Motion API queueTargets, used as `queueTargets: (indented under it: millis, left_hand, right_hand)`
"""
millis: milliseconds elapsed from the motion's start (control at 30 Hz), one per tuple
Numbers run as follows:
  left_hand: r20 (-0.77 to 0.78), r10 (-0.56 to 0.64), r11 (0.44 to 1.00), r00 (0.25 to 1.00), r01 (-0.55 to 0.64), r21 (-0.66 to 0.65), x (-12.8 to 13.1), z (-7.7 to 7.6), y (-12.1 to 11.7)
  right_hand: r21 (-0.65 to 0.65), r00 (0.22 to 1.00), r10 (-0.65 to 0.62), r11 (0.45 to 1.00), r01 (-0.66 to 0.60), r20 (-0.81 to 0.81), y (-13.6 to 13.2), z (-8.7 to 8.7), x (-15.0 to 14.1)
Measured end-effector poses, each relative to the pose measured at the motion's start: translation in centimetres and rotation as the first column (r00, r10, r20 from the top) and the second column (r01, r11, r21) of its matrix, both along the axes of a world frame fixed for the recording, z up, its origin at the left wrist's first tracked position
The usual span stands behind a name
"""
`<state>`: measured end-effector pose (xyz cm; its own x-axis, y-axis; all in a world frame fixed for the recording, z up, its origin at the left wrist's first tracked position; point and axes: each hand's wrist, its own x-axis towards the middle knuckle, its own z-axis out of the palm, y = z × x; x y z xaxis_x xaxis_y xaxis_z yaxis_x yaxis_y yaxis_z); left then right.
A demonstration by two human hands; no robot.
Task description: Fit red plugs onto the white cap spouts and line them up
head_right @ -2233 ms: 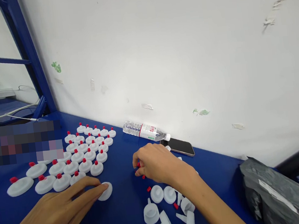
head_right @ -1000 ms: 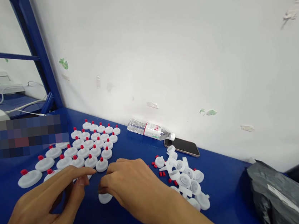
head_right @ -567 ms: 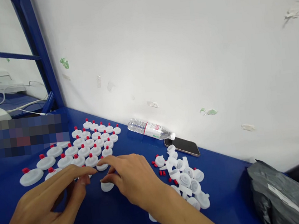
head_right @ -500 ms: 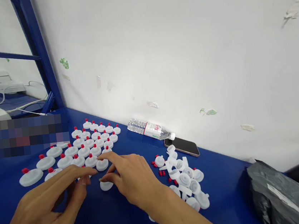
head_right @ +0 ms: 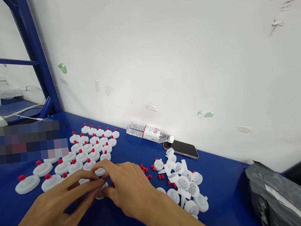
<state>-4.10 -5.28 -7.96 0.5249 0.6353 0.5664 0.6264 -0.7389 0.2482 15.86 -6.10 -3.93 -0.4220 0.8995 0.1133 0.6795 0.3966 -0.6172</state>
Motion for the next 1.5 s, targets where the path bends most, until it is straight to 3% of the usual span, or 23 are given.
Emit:
queueTargets:
  millis: [100, 200, 300, 400, 500, 600, 767, 900, 1133, 1233, 1367, 1433, 1500]
  left_hand:
    - [-0.053, 0.066, 0.998, 0.996, -0.064, 0.025, -0.3, -0.1, 0.2]
    - [-0.116, 0.139, 0.990, 0.984, -0.139, 0.008, -0.6, -0.1, 0.4]
    - [-0.122, 0.177, 0.981, 0.977, -0.185, -0.052, -0.7, -0.2, 0.6]
    - [-0.116, 0.212, 0.969, 0.970, -0.225, -0.107, -0.8, -0.4, 0.7]
    - [-0.114, 0.234, 0.953, 0.966, -0.251, -0.170, -0.8, -0.5, 0.8]
    - [-0.098, 0.277, 0.924, 0.956, -0.293, -0.246, -0.6, -0.2, 0.7]
    - [-0.131, 0.327, 0.900, 0.936, -0.350, -0.259, -0.5, 0.4, 0.5]
    - [-0.146, 0.368, 0.903, 0.918, -0.390, -0.181, -0.4, 0.3, 0.4]
    - [0.069, 0.298, 0.954, 0.952, -0.296, -0.037, 0.2, 0.7, 0.0]
    - [0.168, 0.114, 0.992, 0.979, -0.104, -0.065, 0.4, 1.2, -0.6]
    - [0.147, -0.182, 0.977, 0.972, 0.195, -0.080, 0.3, 1.1, -1.6]
    - [0.205, -0.173, 0.982, 0.963, 0.184, -0.039, 0.1, 0.6, -2.2]
    - [0.280, -0.075, 0.994, 0.957, 0.093, -0.052, -0.2, 0.1, -2.6]
  right_hand:
    - [-0.066, 0.997, 0.017, 0.998, -0.022, -0.075, 0.0, 1.5, 0.6]
    - [-0.043, 0.994, -0.104, 0.994, 0.103, -0.030, -0.5, 3.8, 1.8]
    - [-0.148, 0.971, -0.136, 0.975, 0.167, 0.196, -1.6, 6.1, 3.3]
    - [-0.210, 0.882, -0.128, 0.946, 0.246, 0.454, -3.0, 7.5, 4.5]
    - [-0.196, 0.761, -0.158, 0.915, 0.352, 0.630, -4.0, 8.1, 4.8]
    - [-0.247, 0.700, -0.120, 0.883, 0.400, 0.704, -4.3, 8.2, 4.3]
    - [-0.326, 0.682, -0.004, 0.876, 0.355, 0.731, -4.0, 8.1, 3.5]
    - [-0.326, 0.734, 0.001, 0.896, 0.300, 0.679, -3.9, 7.7, 3.5]
    - [-0.162, 0.822, -0.050, 0.972, 0.171, 0.568, -3.2, 7.2, 2.8]
    - [-0.075, 0.875, -0.087, 0.988, 0.138, 0.476, -3.2, 7.5, 2.0]
    - [-0.046, 0.923, 0.045, 0.998, -0.030, 0.382, -3.5, 8.1, 1.0]
    - [-0.050, 0.922, 0.084, 0.996, -0.070, 0.378, -3.7, 8.1, 0.7]
    - [-0.043, 0.933, 0.068, 0.997, -0.057, 0.353, -3.7, 7.9, 0.7]
